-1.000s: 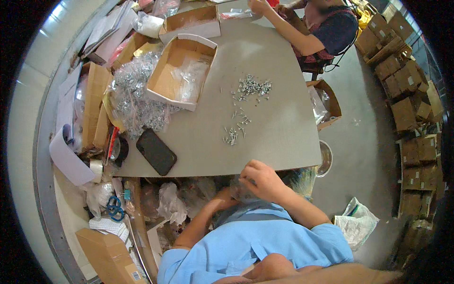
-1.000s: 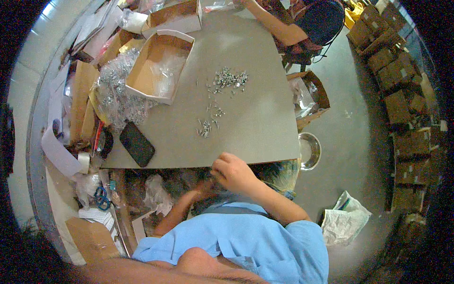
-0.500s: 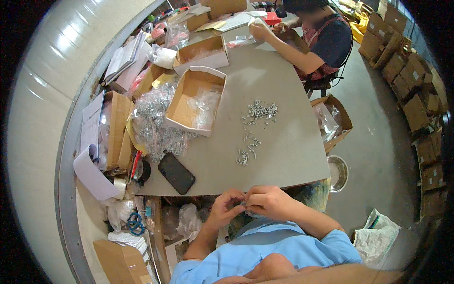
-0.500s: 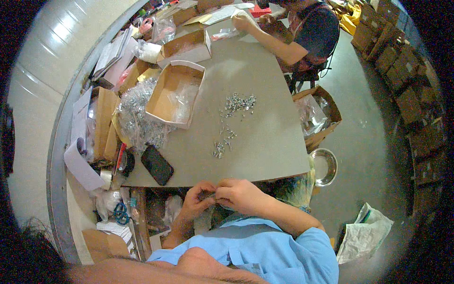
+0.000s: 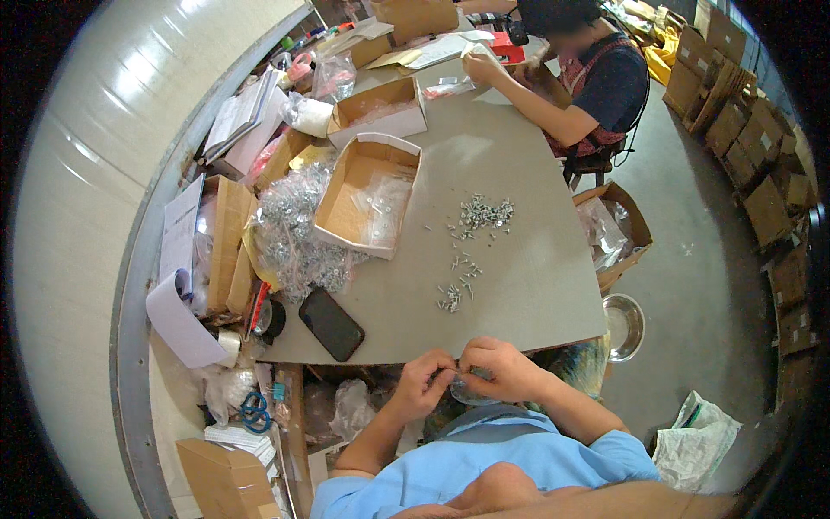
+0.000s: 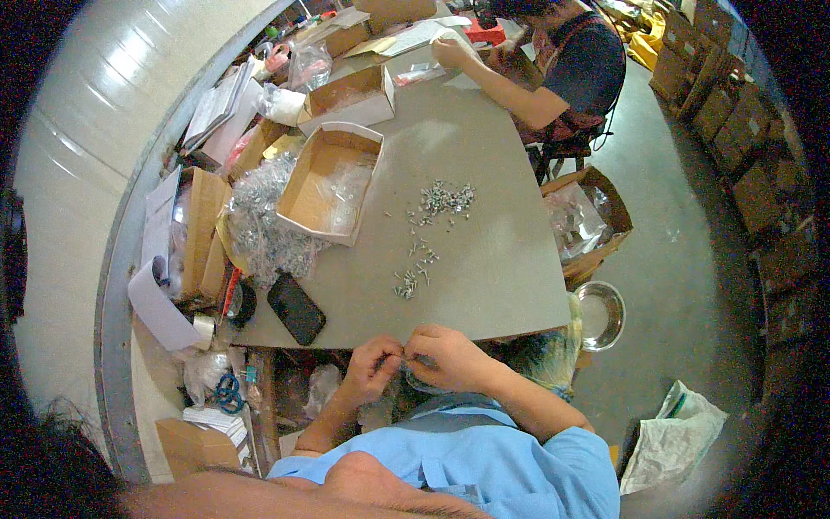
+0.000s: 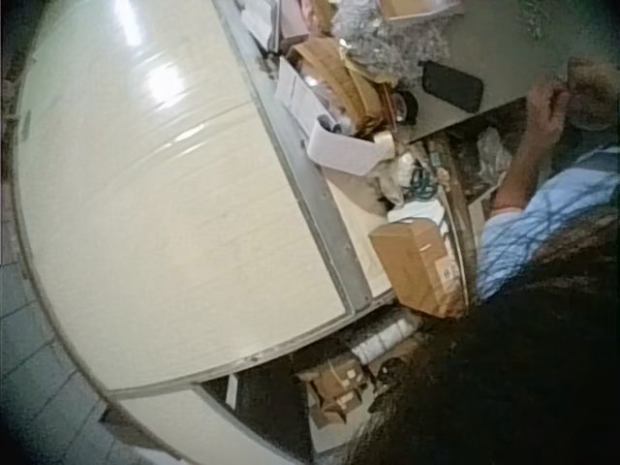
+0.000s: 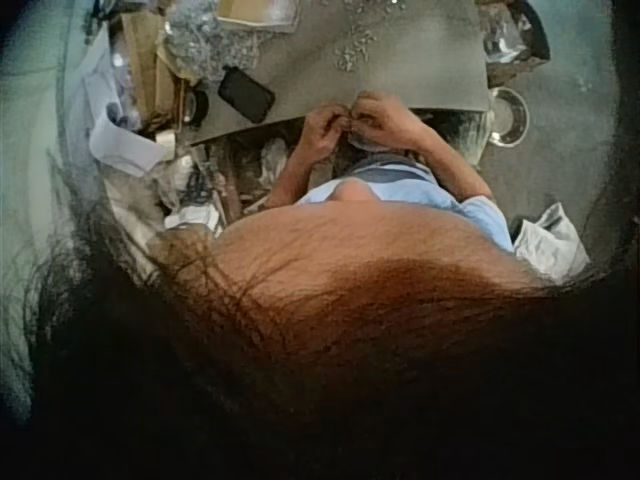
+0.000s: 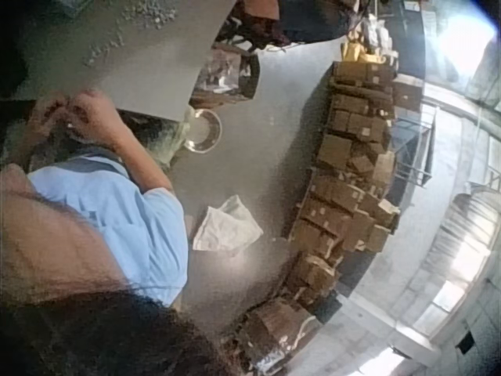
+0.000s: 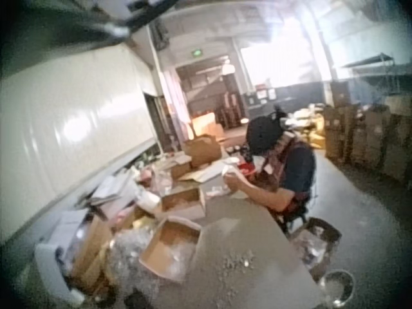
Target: The person counts and places small metal screws into small plastic bags, then places the filled bags into a cardboard box on the table.
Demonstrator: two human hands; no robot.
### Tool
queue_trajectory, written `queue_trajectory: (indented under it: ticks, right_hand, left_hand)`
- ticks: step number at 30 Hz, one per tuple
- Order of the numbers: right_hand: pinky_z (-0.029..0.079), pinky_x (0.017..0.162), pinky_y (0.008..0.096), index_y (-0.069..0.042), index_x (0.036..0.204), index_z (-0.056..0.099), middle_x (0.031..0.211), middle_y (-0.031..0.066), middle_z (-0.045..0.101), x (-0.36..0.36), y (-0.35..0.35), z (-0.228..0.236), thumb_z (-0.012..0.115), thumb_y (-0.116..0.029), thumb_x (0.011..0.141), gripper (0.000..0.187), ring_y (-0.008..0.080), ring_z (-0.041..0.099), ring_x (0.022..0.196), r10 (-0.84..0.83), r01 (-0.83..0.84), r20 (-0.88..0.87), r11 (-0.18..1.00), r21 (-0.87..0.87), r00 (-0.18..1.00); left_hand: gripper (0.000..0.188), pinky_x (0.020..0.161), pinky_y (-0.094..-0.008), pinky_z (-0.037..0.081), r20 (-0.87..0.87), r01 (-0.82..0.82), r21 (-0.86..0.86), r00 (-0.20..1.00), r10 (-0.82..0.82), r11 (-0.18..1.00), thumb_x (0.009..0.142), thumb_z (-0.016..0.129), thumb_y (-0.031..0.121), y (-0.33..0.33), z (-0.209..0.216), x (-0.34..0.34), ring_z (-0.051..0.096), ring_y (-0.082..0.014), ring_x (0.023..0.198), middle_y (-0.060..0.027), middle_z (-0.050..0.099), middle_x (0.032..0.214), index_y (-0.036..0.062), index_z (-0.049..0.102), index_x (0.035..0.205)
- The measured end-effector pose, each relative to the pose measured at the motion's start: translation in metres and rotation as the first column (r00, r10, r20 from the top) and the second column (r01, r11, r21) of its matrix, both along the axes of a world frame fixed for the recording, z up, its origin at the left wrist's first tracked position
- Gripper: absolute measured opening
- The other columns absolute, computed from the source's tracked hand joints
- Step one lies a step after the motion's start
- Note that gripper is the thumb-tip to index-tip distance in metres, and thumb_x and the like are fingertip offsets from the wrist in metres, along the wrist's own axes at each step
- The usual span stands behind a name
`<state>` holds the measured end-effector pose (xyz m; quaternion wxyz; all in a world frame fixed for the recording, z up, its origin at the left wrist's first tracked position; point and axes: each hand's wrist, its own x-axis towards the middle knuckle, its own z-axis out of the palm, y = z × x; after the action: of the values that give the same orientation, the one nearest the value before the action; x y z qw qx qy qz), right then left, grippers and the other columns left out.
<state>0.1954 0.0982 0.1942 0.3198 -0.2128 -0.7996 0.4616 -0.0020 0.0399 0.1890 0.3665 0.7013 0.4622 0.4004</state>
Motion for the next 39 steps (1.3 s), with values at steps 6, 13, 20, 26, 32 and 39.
queue_trajectory:
  ticks: [6, 13, 20, 26, 32, 39]
  right_hand:
    - [0.047, 0.072, 0.0432, -0.005, 0.087, 0.056, 0.087, 0.0139, 0.057, -0.003, 0.003, -0.003, 0.066, -0.009, 0.077, 0.015, 0.0359, 0.055, 0.084, -0.028, 0.028, -0.004, 0.993, 0.111, 1.000]
    - [0.047, 0.074, 0.0417, -0.005, 0.084, 0.055, 0.087, 0.0130, 0.057, 0.008, 0.010, -0.004, 0.065, -0.006, 0.073, 0.015, 0.0351, 0.055, 0.085, -0.052, 0.052, -0.004, 0.997, 0.050, 0.999]
    - [0.047, 0.068, 0.0388, -0.005, 0.082, 0.057, 0.081, 0.0111, 0.057, 0.023, 0.023, -0.038, 0.065, -0.005, 0.073, 0.012, 0.0315, 0.057, 0.079, -0.319, 0.317, 0.051, 0.947, 0.053, 0.946]
    - [0.048, 0.065, 0.0371, -0.005, 0.081, 0.057, 0.079, 0.0112, 0.057, 0.024, 0.025, -0.040, 0.065, -0.005, 0.075, 0.010, 0.0305, 0.058, 0.075, -0.364, 0.363, 0.020, 0.931, 0.046, 0.931]
    - [0.048, 0.064, 0.0356, -0.004, 0.080, 0.057, 0.077, 0.0114, 0.057, 0.033, 0.026, -0.035, 0.066, -0.005, 0.074, 0.011, 0.0299, 0.059, 0.073, -0.407, 0.406, 0.053, 0.914, 0.029, 0.912]
    - [0.048, 0.063, 0.0355, -0.004, 0.080, 0.057, 0.077, 0.0113, 0.057, 0.035, 0.029, -0.039, 0.066, -0.004, 0.075, 0.010, 0.0294, 0.059, 0.072, -0.383, 0.384, 0.037, 0.923, -0.003, 0.923]
  left_hand:
    - [0.009, 0.064, -0.0341, 0.045, -0.069, 0.004, -0.014, 0.998, -0.005, 1.000, 0.086, 0.058, 0.008, 0.004, 0.008, 0.000, 0.056, -0.0290, 0.071, -0.0141, 0.057, 0.082, -0.0006, 0.055, 0.086]
    - [0.006, 0.060, -0.0290, 0.043, -0.171, -0.174, 0.067, 0.968, 0.183, 0.982, 0.083, 0.059, 0.007, 0.020, 0.022, -0.018, 0.053, -0.0177, 0.065, -0.0071, 0.056, 0.074, 0.0015, 0.056, 0.081]
    - [0.011, 0.062, -0.0283, 0.044, 0.103, -0.729, 0.435, 0.623, 0.775, 0.528, 0.090, 0.058, 0.009, 0.114, 0.079, -0.130, 0.051, -0.0139, 0.066, -0.0062, 0.058, 0.075, -0.0009, 0.060, 0.086]
    - [0.025, 0.079, -0.0399, 0.049, -0.675, -0.130, 0.267, 0.682, 0.281, 0.955, 0.078, 0.065, 0.012, 0.225, 0.051, -0.124, 0.062, -0.0330, 0.089, -0.0167, 0.065, 0.094, 0.0013, 0.063, 0.101]
    - [0.020, 0.081, -0.0417, 0.049, -0.915, -0.045, -0.005, 0.402, 0.013, 0.999, 0.070, 0.066, 0.006, 0.278, 0.007, -0.109, 0.061, -0.0343, 0.093, -0.0176, 0.065, 0.093, 0.0047, 0.066, 0.090]
    - [0.014, 0.068, -0.0401, 0.049, -0.874, -0.060, 0.020, 0.483, 0.046, 0.998, 0.075, 0.068, 0.011, 0.280, 0.018, -0.120, 0.063, -0.0295, 0.076, -0.0148, 0.064, 0.079, 0.0036, 0.063, 0.086]
